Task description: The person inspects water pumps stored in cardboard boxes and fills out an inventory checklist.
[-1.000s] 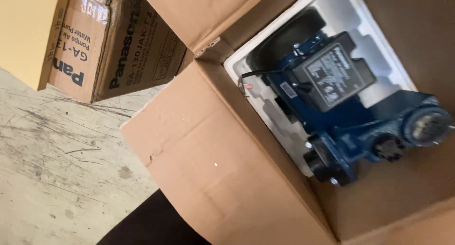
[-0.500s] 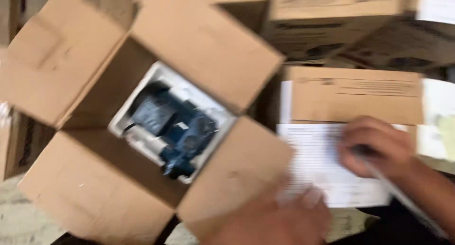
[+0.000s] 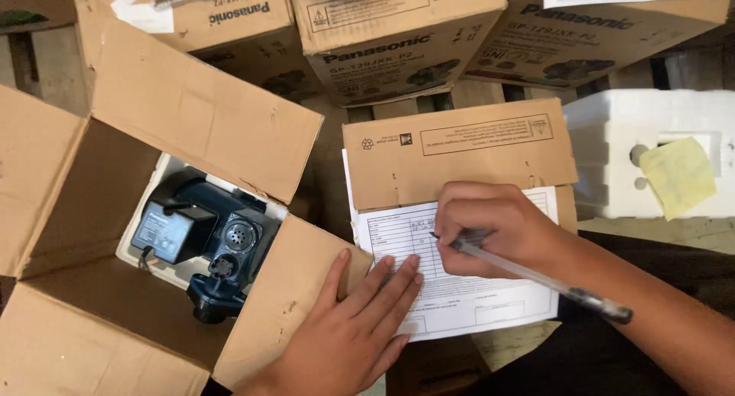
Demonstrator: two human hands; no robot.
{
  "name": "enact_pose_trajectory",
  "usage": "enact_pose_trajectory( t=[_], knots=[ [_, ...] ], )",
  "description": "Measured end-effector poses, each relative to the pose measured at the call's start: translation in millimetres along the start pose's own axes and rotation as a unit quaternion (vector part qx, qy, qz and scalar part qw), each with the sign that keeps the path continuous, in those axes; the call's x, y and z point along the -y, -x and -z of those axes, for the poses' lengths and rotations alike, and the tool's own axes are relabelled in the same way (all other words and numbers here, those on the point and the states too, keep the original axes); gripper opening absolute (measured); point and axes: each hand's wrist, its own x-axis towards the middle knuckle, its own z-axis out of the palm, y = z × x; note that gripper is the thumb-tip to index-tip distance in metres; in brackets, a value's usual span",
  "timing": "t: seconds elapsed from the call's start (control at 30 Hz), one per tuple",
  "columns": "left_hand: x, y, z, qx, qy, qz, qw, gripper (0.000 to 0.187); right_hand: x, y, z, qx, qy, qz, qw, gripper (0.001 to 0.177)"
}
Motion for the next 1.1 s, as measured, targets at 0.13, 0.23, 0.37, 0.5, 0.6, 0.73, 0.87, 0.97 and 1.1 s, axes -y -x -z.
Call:
enact_pose_trajectory(
  t=[0.13, 0.23, 0.37, 0.5, 0.6, 0.73, 0.87, 0.97, 1.1],
  knots=[
    [5, 2, -1, -0.001, -0.016, -0.019, 1.0, 0.065, -3, -4, -7, -0.014, 0.02, 0.001, 1.0, 0.022],
    [8, 3, -1, -0.008, 0.013, -0.014, 1.0, 0.062, -11, -5, -12, 0.0, 0.018, -0.002, 1.0, 0.019],
    [13, 9, -3, -0.018, 0.032, -0.009, 0.999, 0.058, -11, -6, -14, 0.005, 0.019, -0.03, 0.999, 0.017],
    [16, 12, -5, -0.012, 0.043, -0.015, 0.999, 0.064, -18, -5, -16, -0.003, 0.043, -0.007, 0.999, 0.021],
    [18, 14, -8, -0.004, 0.027, -0.024, 0.999, 0.069, -20, -5, -16, 0.005, 0.041, -0.015, 0.999, 0.02],
    [17, 14, -8, -0.005, 0.028, -0.019, 0.999, 0.066, -20, -4, -16, 0.0, 0.037, -0.01, 0.999, 0.023],
    [17, 14, -9, -0.005, 0.018, -0.022, 1.0, 0.064, -17, -5, -16, -0.001, 0.035, -0.008, 0.999, 0.023],
    [17, 12, -7, -0.012, 0.027, -0.022, 0.999, 0.061, -17, -4, -16, -0.005, 0.042, -0.012, 0.999, 0.025],
    [17, 13, -8, -0.014, 0.038, -0.026, 0.999, 0.059, -19, -3, -17, -0.004, 0.034, -0.01, 0.999, 0.023]
  ],
)
